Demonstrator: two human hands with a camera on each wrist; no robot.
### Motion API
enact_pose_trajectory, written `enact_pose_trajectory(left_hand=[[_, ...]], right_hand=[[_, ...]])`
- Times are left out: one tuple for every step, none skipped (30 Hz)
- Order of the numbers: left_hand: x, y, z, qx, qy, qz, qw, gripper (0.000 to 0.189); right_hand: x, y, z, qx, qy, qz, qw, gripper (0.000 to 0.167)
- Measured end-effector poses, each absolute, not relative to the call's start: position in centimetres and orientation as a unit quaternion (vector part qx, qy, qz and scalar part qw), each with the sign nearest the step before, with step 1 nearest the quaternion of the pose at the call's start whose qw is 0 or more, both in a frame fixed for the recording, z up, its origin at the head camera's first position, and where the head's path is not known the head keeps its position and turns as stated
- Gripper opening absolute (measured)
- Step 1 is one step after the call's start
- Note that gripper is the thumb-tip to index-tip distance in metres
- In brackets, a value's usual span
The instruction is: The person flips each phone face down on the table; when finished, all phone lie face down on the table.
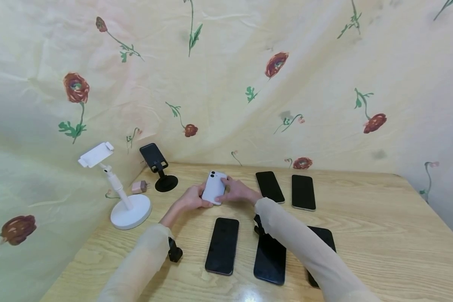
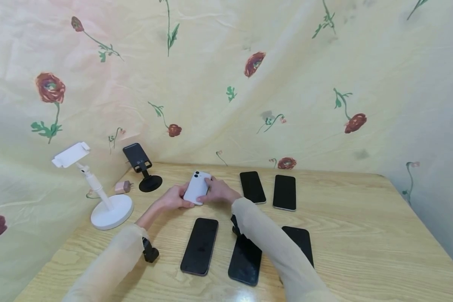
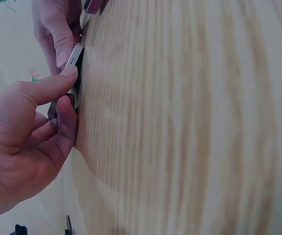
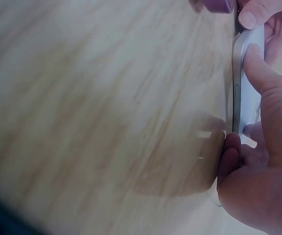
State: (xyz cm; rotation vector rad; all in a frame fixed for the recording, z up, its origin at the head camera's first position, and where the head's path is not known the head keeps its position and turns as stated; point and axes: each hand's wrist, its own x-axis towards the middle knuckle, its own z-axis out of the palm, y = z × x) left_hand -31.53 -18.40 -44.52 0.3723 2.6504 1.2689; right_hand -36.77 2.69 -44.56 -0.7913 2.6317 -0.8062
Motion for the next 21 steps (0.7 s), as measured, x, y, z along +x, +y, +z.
enact_pose_trajectory(left_hand=[[-31.58, -18.34, -44.49, 0.122, 0.891, 0.427, 0.093, 0.089], [-31.58, -18.27, -44.43, 0.119, 0.892, 0.426, 0.095, 0.089], [-31.57, -18.21, -44.37, 0.116, 0.892, 0.426, 0.098, 0.089], [-31.55, -18.15, -44.31, 0.114, 0.892, 0.425, 0.101, 0.090], [-31.56, -18.10, -44.27, 0.112, 0.893, 0.425, 0.101, 0.091], [-31.59, -18.07, -44.27, 0.110, 0.894, 0.422, 0.099, 0.091], [-31.59, -18.06, -44.27, 0.108, 0.896, 0.420, 0.097, 0.092], [-31.59, -18.07, -44.29, 0.107, 0.898, 0.417, 0.094, 0.093], [-31.58, -18.09, -44.31, 0.106, 0.899, 0.415, 0.091, 0.094], [-31.59, -18.10, -44.33, 0.106, 0.900, 0.413, 0.089, 0.095], [-31.59, -18.12, -44.35, 0.106, 0.901, 0.411, 0.087, 0.095], [-31.58, -18.13, -44.35, 0.109, 0.904, 0.406, 0.085, 0.095], [-31.57, -18.16, -44.34, 0.112, 0.905, 0.401, 0.085, 0.096], [-31.55, -18.17, -44.32, 0.116, 0.907, 0.396, 0.086, 0.096], [-31.54, -18.19, -44.32, 0.118, 0.909, 0.391, 0.088, 0.097], [-31.55, -18.23, -44.31, 0.121, 0.912, 0.382, 0.089, 0.097], [-31.57, -18.24, -44.28, 0.122, 0.915, 0.374, 0.091, 0.098], [-31.58, -18.25, -44.25, 0.123, 0.917, 0.368, 0.092, 0.098], [-31.61, -18.26, -44.22, 0.122, 0.920, 0.361, 0.093, 0.098], [-31.64, -18.27, -44.19, 0.122, 0.922, 0.355, 0.093, 0.098], [-31.67, -18.27, -44.16, 0.122, 0.925, 0.348, 0.093, 0.098]], right_hand=[[-36.77, 2.74, -44.53, -0.272, 0.910, -0.280, 0.139, 0.092], [-36.76, 2.79, -44.49, -0.270, 0.911, -0.280, 0.138, 0.092], [-36.76, 2.82, -44.46, -0.269, 0.911, -0.280, 0.139, 0.092], [-36.74, 2.84, -44.44, -0.268, 0.911, -0.279, 0.139, 0.092], [-36.73, 2.85, -44.44, -0.268, 0.912, -0.279, 0.138, 0.092], [-36.72, 2.85, -44.43, -0.268, 0.912, -0.279, 0.137, 0.092], [-36.71, 2.83, -44.42, -0.268, 0.912, -0.279, 0.137, 0.092], [-36.69, 2.79, -44.41, -0.268, 0.912, -0.277, 0.137, 0.092], [-36.65, 2.76, -44.41, -0.268, 0.912, -0.277, 0.138, 0.092], [-36.63, 2.73, -44.42, -0.266, 0.913, -0.277, 0.137, 0.092], [-36.60, 2.70, -44.44, -0.264, 0.913, -0.278, 0.137, 0.092], [-36.56, 2.68, -44.45, -0.262, 0.914, -0.277, 0.137, 0.092], [-36.50, 2.65, -44.46, -0.259, 0.916, -0.274, 0.138, 0.092], [-36.45, 2.63, -44.48, -0.258, 0.917, -0.272, 0.140, 0.092], [-36.39, 2.60, -44.52, -0.257, 0.917, -0.271, 0.142, 0.092], [-36.35, 2.58, -44.56, -0.256, 0.918, -0.268, 0.144, 0.092], [-36.31, 2.56, -44.58, -0.256, 0.918, -0.265, 0.145, 0.092], [-36.29, 2.54, -44.60, -0.256, 0.919, -0.262, 0.145, 0.092], [-36.26, 2.52, -44.58, -0.257, 0.920, -0.259, 0.145, 0.092], [-36.24, 2.51, -44.57, -0.257, 0.920, -0.260, 0.144, 0.091], [-36.22, 2.49, -44.56, -0.257, 0.920, -0.260, 0.141, 0.091]])
